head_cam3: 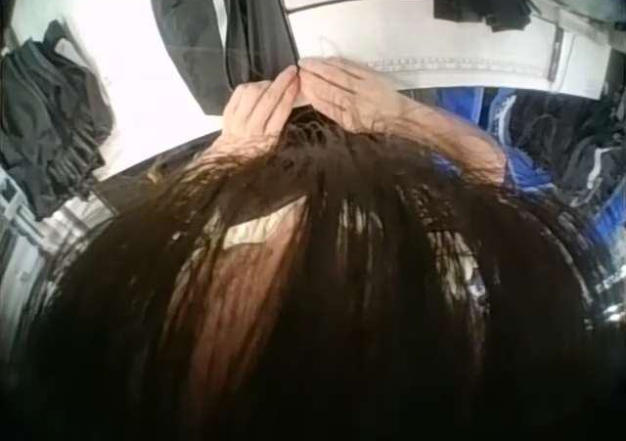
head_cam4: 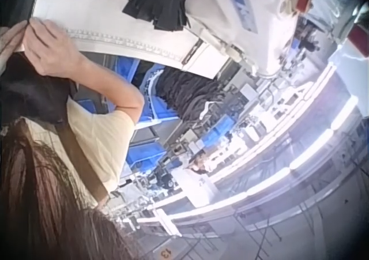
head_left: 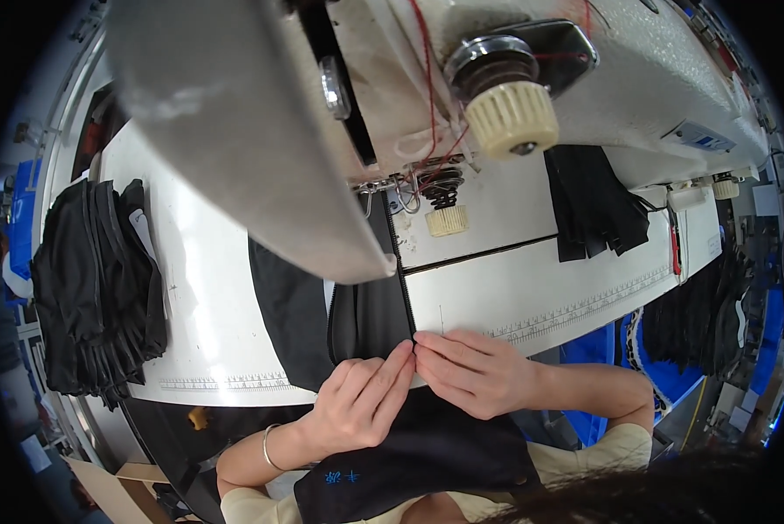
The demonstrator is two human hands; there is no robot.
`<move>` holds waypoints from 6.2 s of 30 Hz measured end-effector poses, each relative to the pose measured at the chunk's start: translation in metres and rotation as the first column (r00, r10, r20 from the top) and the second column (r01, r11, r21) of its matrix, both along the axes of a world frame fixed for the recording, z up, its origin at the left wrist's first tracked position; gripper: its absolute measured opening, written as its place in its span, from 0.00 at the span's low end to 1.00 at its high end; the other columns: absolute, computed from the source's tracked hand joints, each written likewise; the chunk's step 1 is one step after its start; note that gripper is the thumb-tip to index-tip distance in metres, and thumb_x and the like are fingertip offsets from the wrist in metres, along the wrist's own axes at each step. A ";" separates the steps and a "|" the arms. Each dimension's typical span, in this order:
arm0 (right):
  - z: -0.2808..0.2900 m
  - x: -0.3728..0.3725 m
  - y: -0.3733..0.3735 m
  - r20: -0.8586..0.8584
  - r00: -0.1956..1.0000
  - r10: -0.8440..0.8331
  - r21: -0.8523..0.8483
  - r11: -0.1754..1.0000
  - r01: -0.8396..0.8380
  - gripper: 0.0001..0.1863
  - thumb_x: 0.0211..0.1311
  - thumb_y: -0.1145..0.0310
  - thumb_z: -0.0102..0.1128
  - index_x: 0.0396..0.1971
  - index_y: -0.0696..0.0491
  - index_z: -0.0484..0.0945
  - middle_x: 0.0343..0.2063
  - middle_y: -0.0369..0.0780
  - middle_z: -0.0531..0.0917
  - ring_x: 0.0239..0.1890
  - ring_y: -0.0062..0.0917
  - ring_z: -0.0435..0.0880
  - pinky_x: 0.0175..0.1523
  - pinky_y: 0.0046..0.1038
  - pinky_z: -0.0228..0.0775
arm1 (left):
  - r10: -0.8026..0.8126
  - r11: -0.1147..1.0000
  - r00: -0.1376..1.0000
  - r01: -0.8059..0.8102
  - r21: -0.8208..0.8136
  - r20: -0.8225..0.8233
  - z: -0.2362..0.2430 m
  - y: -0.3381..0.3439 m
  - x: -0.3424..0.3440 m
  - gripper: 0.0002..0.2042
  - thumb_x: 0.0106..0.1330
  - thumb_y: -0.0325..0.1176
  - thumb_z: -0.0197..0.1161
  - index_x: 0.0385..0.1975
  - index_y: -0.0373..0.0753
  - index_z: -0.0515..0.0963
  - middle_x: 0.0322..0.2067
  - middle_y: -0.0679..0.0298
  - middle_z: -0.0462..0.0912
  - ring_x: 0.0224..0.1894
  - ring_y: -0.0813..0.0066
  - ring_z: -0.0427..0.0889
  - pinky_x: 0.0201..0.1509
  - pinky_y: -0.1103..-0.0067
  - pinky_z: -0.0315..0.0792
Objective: Sewing a strap and components of a black bag using an industrial sewing machine.
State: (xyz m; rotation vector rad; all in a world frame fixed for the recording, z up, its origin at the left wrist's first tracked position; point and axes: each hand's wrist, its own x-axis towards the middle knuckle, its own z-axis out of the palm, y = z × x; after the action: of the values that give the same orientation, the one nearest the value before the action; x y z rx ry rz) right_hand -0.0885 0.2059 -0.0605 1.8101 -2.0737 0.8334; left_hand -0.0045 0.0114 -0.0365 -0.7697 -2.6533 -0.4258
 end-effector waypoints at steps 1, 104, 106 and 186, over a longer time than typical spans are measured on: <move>0.000 0.000 0.000 0.000 1.000 0.000 0.000 1.000 0.000 0.13 0.42 0.73 0.58 0.31 0.63 0.78 0.37 0.44 0.79 0.45 0.34 0.79 0.48 0.30 0.73 | -0.010 1.000 1.000 0.010 0.005 0.012 -0.001 -0.001 -0.001 0.17 0.43 0.23 0.59 0.36 0.25 0.79 0.42 0.51 0.80 0.30 0.71 0.75 0.31 0.80 0.70; -0.028 -0.102 -0.047 -0.027 0.985 -0.171 -0.048 0.984 0.169 0.06 0.33 0.73 0.60 0.17 0.53 0.74 0.25 0.38 0.72 0.28 0.28 0.72 0.29 0.29 0.63 | 0.126 0.990 0.990 -0.130 0.063 0.063 -0.015 -0.065 -0.117 0.10 0.43 0.23 0.65 0.28 0.34 0.79 0.32 0.53 0.80 0.35 0.54 0.79 0.40 0.63 0.72; -0.035 -0.107 -0.047 -0.205 0.966 -0.158 0.027 0.986 0.167 0.06 0.35 0.72 0.61 0.18 0.53 0.74 0.24 0.38 0.71 0.28 0.29 0.72 0.29 0.29 0.63 | 0.141 0.986 0.989 -0.137 0.093 -0.033 -0.012 -0.059 -0.122 0.07 0.43 0.22 0.64 0.24 0.34 0.78 0.31 0.55 0.79 0.35 0.55 0.78 0.40 0.64 0.72; 0.110 -0.081 -0.412 0.573 -0.425 0.701 -0.599 0.712 0.367 0.18 0.70 0.60 0.46 0.48 0.59 0.72 0.46 0.40 0.79 0.47 0.26 0.79 0.55 0.31 0.70 | 0.868 0.380 0.452 -0.872 -0.308 -0.207 0.057 -0.314 0.049 0.22 0.63 0.35 0.53 0.58 0.43 0.69 0.62 0.60 0.66 0.63 0.54 0.64 0.65 0.64 0.56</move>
State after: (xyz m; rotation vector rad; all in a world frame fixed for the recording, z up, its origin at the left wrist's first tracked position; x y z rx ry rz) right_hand -0.1692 -0.2057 0.0492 0.5407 -0.8415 3.7994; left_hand 0.0446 -0.3024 0.0205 0.6535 -2.6797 0.4073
